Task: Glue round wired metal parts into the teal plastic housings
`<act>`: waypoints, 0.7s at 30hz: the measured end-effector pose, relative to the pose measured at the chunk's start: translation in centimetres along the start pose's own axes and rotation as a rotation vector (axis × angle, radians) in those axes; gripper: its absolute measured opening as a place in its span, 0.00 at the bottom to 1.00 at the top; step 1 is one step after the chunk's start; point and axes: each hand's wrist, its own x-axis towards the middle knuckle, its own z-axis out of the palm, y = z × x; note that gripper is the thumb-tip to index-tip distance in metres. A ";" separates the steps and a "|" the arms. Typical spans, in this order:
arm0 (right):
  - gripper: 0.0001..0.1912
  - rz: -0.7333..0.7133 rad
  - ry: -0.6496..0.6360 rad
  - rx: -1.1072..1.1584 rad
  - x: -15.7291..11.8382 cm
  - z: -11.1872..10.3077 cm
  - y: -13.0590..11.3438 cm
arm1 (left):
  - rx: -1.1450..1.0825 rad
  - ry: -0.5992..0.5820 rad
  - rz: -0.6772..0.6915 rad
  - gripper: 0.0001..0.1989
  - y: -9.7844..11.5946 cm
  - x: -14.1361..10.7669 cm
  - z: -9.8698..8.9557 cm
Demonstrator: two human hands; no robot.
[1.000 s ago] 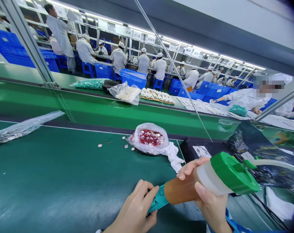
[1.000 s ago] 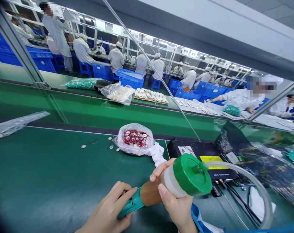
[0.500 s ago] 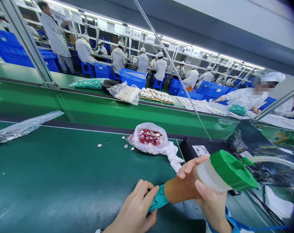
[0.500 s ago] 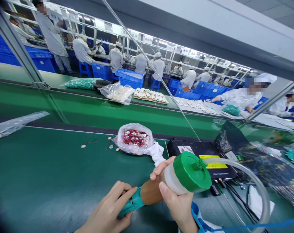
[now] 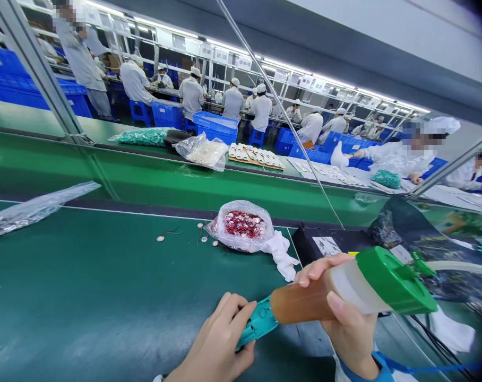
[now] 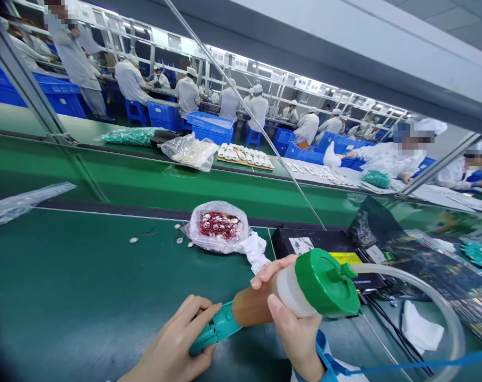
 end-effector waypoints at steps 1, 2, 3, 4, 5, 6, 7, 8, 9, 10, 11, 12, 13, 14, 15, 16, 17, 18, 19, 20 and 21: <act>0.13 0.000 0.014 0.008 0.1 0.1 0.0 | -0.001 0.002 -0.008 0.27 0.0 0.0 0.0; 0.13 0.002 0.027 0.019 0.2 0.1 0.0 | 0.000 0.006 -0.012 0.27 0.0 0.0 0.0; 0.13 0.009 0.043 0.032 0.2 0.2 0.1 | 0.005 0.013 -0.012 0.26 -0.1 -0.1 0.0; 0.14 0.017 0.059 0.045 0.3 0.2 0.2 | 0.012 0.019 -0.010 0.26 -0.2 -0.1 0.0; 0.14 0.027 0.077 0.054 0.3 0.2 0.3 | 0.020 0.024 -0.006 0.25 -0.2 -0.1 0.0; 0.14 0.034 0.091 0.059 0.3 0.2 0.4 | 0.027 0.028 -0.001 0.24 -0.3 -0.1 0.0; 0.14 0.036 0.102 0.059 0.3 0.2 0.6 | 0.034 0.030 0.003 0.24 -0.3 -0.1 0.0; 0.14 0.036 0.107 0.054 0.3 0.2 0.7 | 0.039 0.033 0.005 0.23 -0.4 0.0 0.0; 0.14 0.033 0.108 0.050 0.3 0.1 0.7 | 0.041 0.033 0.004 0.23 -0.3 0.0 0.0; 0.14 0.024 0.108 0.047 0.3 0.1 0.8 | 0.042 0.033 0.004 0.23 -0.3 0.1 -0.1; 0.14 0.015 0.107 0.045 0.4 0.1 0.8 | 0.040 0.033 0.003 0.22 -0.3 0.1 -0.1; 0.14 0.007 0.106 0.044 0.4 0.0 0.8 | 0.038 0.033 0.003 0.21 -0.2 0.1 -0.1; 0.14 0.001 0.106 0.044 0.4 0.0 0.7 | 0.037 0.036 0.006 0.21 -0.2 0.1 -0.1; 0.14 -0.002 0.105 0.044 0.4 0.0 0.7 | 0.038 0.037 0.009 0.20 -0.2 0.1 -0.2; 0.15 0.001 0.102 0.047 0.4 0.0 0.7 | 0.041 0.039 0.013 0.20 -0.2 0.1 -0.1; 0.15 0.005 0.100 0.050 0.4 0.0 0.7 | 0.044 0.042 0.016 0.20 -0.3 0.1 -0.1; 0.15 0.012 0.097 0.054 0.4 0.0 0.7 | 0.047 0.045 0.019 0.21 -0.3 0.2 -0.1; 0.15 0.016 0.093 0.055 0.4 -0.1 0.7 | 0.048 0.051 0.024 0.21 -0.3 0.2 -0.1; 0.14 0.016 0.087 0.050 0.4 -0.1 0.8 | 0.049 0.053 0.028 0.22 -0.4 0.2 -0.1; 0.14 0.014 0.080 0.039 0.4 -0.2 0.8 | 0.048 0.056 0.031 0.22 -0.4 0.2 -0.1; 0.13 0.009 0.070 0.024 0.4 -0.3 0.8 | 0.047 0.060 0.034 0.22 -0.5 0.2 -0.1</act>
